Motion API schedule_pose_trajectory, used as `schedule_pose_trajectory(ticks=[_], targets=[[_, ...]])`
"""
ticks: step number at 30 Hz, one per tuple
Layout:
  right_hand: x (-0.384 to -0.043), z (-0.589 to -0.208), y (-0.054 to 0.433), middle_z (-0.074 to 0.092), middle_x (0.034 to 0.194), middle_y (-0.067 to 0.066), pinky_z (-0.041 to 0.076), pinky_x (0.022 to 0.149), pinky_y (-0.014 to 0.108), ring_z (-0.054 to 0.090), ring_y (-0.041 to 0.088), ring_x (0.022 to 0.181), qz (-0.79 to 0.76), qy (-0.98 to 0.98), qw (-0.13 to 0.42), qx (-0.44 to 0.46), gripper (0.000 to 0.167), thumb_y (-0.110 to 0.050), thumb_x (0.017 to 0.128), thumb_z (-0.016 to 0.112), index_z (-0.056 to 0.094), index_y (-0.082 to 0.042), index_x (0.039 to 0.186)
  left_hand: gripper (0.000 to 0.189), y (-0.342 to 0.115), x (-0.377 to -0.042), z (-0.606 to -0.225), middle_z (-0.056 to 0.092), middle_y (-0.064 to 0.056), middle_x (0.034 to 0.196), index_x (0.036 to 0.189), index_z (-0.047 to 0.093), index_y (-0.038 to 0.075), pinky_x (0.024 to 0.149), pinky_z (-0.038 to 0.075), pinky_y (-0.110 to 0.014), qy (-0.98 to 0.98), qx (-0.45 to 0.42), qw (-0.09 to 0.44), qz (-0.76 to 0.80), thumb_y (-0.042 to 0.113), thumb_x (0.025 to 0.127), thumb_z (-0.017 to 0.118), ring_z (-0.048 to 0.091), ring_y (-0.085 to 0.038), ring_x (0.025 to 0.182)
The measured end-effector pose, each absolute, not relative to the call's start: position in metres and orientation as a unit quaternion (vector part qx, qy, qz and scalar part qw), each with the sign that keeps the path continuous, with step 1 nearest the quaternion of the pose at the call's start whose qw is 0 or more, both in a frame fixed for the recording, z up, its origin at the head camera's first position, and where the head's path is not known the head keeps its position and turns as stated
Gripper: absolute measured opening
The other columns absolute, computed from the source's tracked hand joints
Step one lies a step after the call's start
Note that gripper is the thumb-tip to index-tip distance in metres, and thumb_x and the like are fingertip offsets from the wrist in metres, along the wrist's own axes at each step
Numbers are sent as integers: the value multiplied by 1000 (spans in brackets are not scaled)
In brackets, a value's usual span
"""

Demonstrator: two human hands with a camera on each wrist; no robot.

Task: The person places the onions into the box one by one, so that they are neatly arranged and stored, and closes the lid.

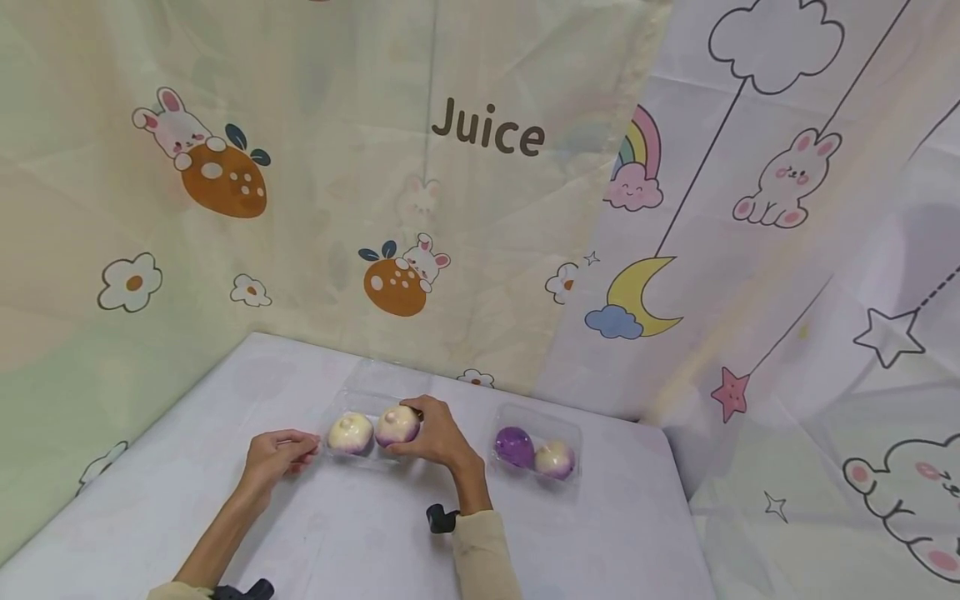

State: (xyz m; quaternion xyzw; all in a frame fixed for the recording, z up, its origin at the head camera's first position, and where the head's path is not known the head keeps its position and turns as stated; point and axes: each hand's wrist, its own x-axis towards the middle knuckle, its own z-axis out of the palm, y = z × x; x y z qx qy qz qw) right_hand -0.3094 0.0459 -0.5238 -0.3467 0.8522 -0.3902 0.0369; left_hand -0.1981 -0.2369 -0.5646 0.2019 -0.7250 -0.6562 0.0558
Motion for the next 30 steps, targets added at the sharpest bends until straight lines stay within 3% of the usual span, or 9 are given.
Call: schedule_pose_trajectory(ticks=[10, 20, 30], targets=[[-309, -529, 44, 76, 130, 12, 62, 99, 36, 72, 24, 113, -390, 851, 43, -347, 74, -28, 74, 102, 72, -4, 137, 28, -238, -194, -569, 80, -2, 83, 111, 76, -11, 62, 61, -22, -722, 202, 58, -660, 15, 100, 80, 73, -11, 72], [-307, -526, 42, 76, 131, 12, 63, 100, 45, 71, 26, 114, -390, 853, 54, -344, 76, -27, 74, 102, 71, -3, 139, 28, -238, -194, -568, 81, -3, 84, 111, 76, -10, 62, 61, -22, -725, 201, 54, -657, 16, 100, 79, 72, -12, 73], [-314, -519, 38, 79, 119, 9, 59, 92, 29, 71, 20, 106, -346, 862, 51, -366, 69, -30, 73, 102, 77, -5, 132, 25, -238, -197, -565, 81, -2, 83, 110, 76, -10, 63, 61, -22, -720, 200, 57, -662, 13, 100, 78, 73, -11, 73]])
